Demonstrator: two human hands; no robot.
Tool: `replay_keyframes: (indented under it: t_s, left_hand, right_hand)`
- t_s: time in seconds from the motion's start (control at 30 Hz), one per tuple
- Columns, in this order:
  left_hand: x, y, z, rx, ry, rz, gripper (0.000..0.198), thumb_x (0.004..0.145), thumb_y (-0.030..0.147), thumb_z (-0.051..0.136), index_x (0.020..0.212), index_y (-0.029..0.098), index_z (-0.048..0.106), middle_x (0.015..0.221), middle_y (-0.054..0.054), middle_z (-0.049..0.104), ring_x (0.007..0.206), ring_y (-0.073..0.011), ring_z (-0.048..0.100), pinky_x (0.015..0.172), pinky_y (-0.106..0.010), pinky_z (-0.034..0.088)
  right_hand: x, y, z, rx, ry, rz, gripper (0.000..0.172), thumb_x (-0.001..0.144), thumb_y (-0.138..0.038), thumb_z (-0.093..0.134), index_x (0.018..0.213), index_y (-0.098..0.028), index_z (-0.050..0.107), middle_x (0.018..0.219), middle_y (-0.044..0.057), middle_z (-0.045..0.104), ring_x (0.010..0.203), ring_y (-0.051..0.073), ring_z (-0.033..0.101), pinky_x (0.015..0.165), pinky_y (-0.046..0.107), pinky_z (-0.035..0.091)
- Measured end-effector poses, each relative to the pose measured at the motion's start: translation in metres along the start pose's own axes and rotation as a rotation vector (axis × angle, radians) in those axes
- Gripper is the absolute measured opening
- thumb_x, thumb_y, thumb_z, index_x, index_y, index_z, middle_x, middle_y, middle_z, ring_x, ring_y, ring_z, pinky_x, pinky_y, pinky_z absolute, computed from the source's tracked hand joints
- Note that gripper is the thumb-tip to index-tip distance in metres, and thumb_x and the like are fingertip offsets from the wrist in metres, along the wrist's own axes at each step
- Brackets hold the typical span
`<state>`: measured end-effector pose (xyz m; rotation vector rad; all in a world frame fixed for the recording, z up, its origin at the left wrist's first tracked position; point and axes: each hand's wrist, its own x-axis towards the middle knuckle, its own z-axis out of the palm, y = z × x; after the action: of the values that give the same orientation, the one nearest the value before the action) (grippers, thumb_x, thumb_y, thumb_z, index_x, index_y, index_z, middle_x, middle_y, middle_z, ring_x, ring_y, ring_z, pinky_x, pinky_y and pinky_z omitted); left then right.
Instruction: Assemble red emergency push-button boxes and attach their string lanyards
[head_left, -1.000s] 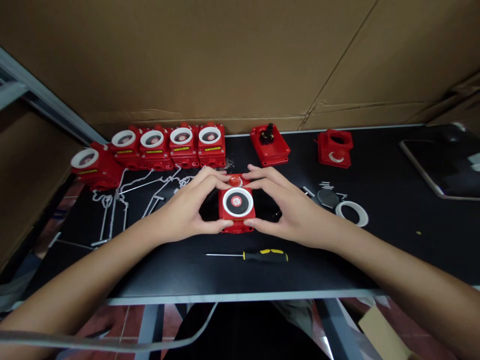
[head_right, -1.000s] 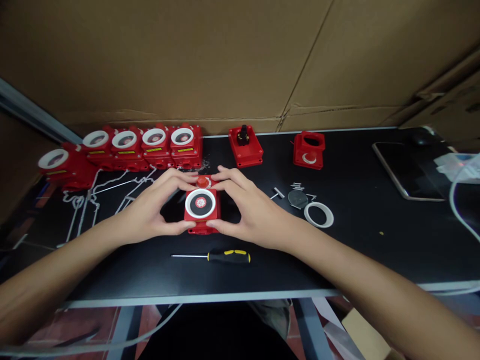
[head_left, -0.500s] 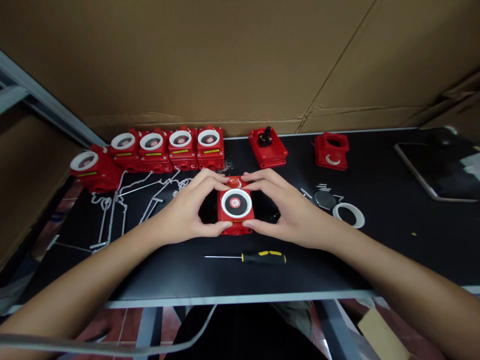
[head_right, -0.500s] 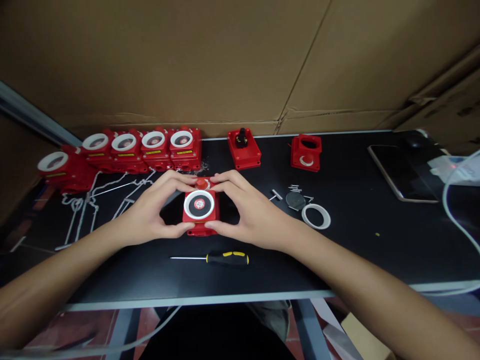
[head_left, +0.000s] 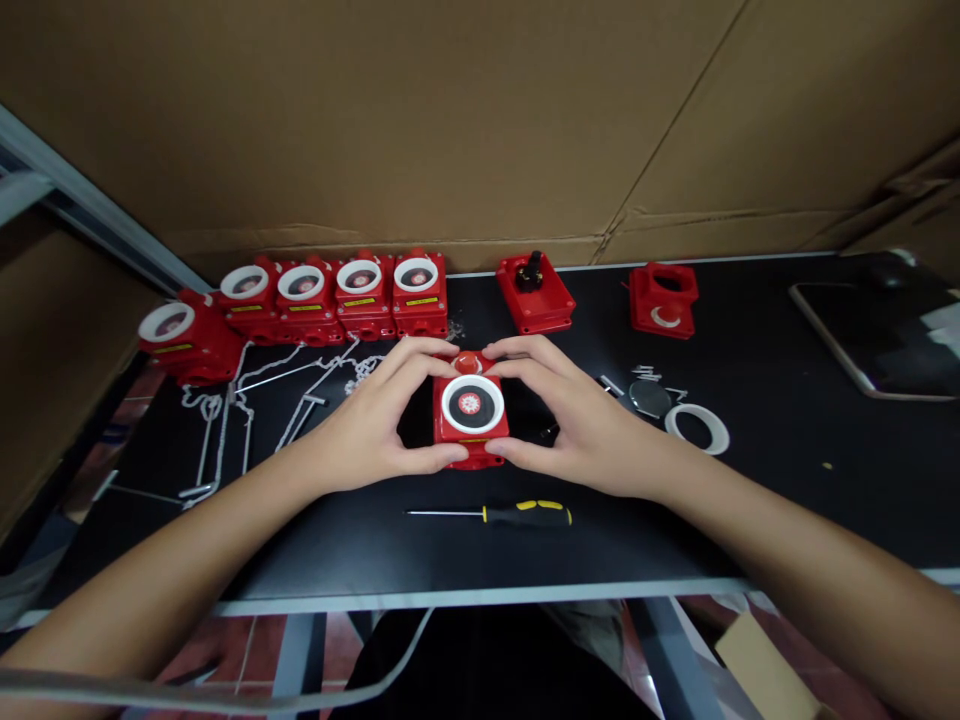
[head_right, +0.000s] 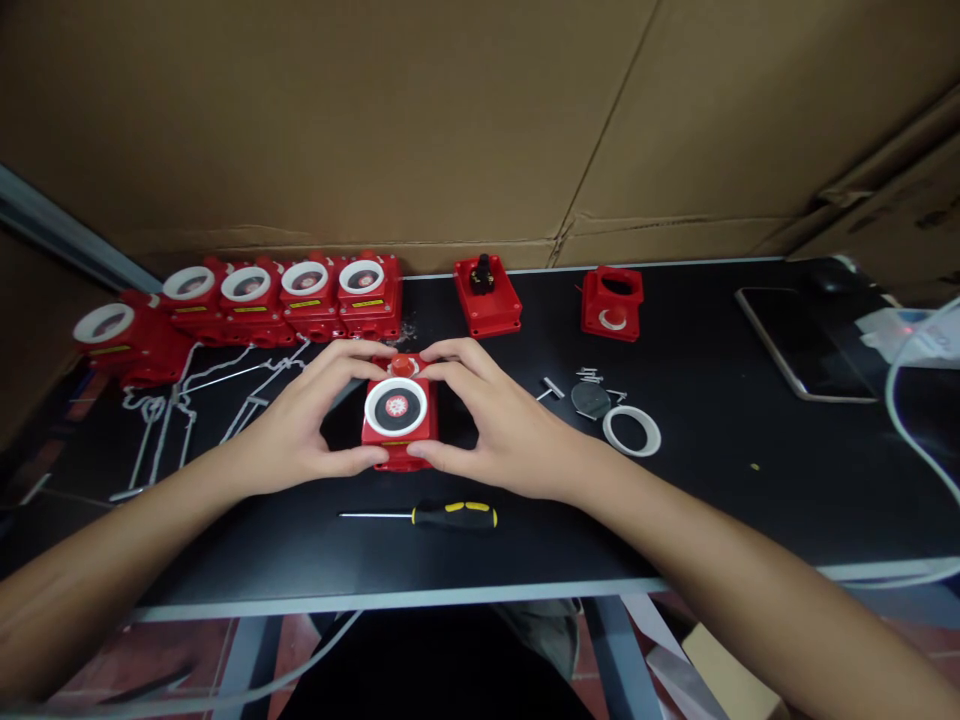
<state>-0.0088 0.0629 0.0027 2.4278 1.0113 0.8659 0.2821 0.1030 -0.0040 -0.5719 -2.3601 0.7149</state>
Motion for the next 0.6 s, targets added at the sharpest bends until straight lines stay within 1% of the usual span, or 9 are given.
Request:
replay_keyframes:
  t_s: [0.07, 0.13, 0.3, 0.4, 0.5, 0.57, 0.6]
  left_hand:
    - [-0.001, 0.000, 0.002, 0.003, 0.008, -0.032, 0.065, 0.098, 0.055, 0.090, 0.145, 0.023, 0.059, 0.161, -0.019, 0.058, 0.155, -0.0361, 0.059, 0.128, -0.052, 0.052]
    - [-0.001, 0.001, 0.005, 0.004, 0.019, -0.063, 0.062, 0.098, 0.052, 0.090, 0.142, 0.022, 0.059, 0.163, -0.020, 0.057, 0.157, -0.0370, 0.058, 0.129, -0.052, 0.051]
    - [0.000, 0.003, 0.007, -0.036, 0.014, -0.110, 0.054, 0.097, 0.049, 0.089, 0.135, 0.022, 0.060, 0.157, -0.018, 0.061, 0.154, -0.0350, 0.061, 0.127, -0.050, 0.052]
    - [0.002, 0.004, 0.005, -0.050, -0.004, -0.132, 0.052, 0.097, 0.048, 0.089, 0.130, 0.022, 0.060, 0.157, -0.017, 0.061, 0.154, -0.0341, 0.061, 0.126, -0.049, 0.052]
    - [0.004, 0.004, 0.004, -0.052, -0.007, -0.128, 0.051, 0.096, 0.047, 0.089, 0.129, 0.022, 0.059, 0.158, -0.017, 0.060, 0.153, -0.0327, 0.061, 0.126, -0.048, 0.051]
    - [0.006, 0.004, 0.003, -0.042, -0.009, -0.123, 0.050, 0.096, 0.045, 0.088, 0.129, 0.022, 0.059, 0.158, -0.017, 0.060, 0.153, -0.0328, 0.061, 0.127, -0.049, 0.049]
    - [0.006, 0.004, 0.002, -0.035, -0.012, -0.126, 0.050, 0.095, 0.044, 0.088, 0.128, 0.022, 0.059, 0.158, -0.018, 0.060, 0.153, -0.0332, 0.061, 0.127, -0.049, 0.049]
  right_hand:
    - [0.000, 0.001, 0.000, -0.010, 0.005, -0.009, 0.059, 0.103, -0.051, 0.084, 0.149, -0.022, 0.059, 0.156, 0.018, 0.058, 0.153, 0.029, 0.062, 0.128, 0.050, 0.058]
    - [0.000, 0.002, 0.000, -0.016, 0.016, -0.019, 0.060, 0.103, -0.050, 0.085, 0.149, -0.022, 0.059, 0.157, 0.019, 0.058, 0.153, 0.030, 0.061, 0.128, 0.051, 0.059]
    - [-0.001, 0.004, -0.001, 0.034, -0.010, 0.019, 0.057, 0.103, -0.051, 0.085, 0.147, -0.023, 0.061, 0.157, 0.017, 0.059, 0.151, 0.027, 0.063, 0.127, 0.049, 0.059]
    - [0.000, 0.003, -0.004, 0.056, -0.041, 0.055, 0.060, 0.102, -0.055, 0.085, 0.148, -0.025, 0.062, 0.160, 0.016, 0.058, 0.157, 0.029, 0.059, 0.132, 0.052, 0.056]
    - [0.002, 0.000, -0.017, 0.042, -0.057, 0.082, 0.063, 0.102, -0.060, 0.083, 0.152, -0.026, 0.064, 0.167, 0.014, 0.056, 0.162, 0.031, 0.055, 0.135, 0.052, 0.053]
    - [0.002, -0.006, -0.034, -0.001, -0.033, 0.091, 0.060, 0.106, -0.060, 0.079, 0.155, -0.027, 0.066, 0.170, 0.012, 0.056, 0.162, 0.030, 0.055, 0.135, 0.049, 0.052]
    - [0.002, -0.010, -0.046, -0.029, 0.004, 0.090, 0.055, 0.109, -0.056, 0.076, 0.155, -0.028, 0.067, 0.169, 0.011, 0.057, 0.161, 0.029, 0.056, 0.136, 0.047, 0.051]
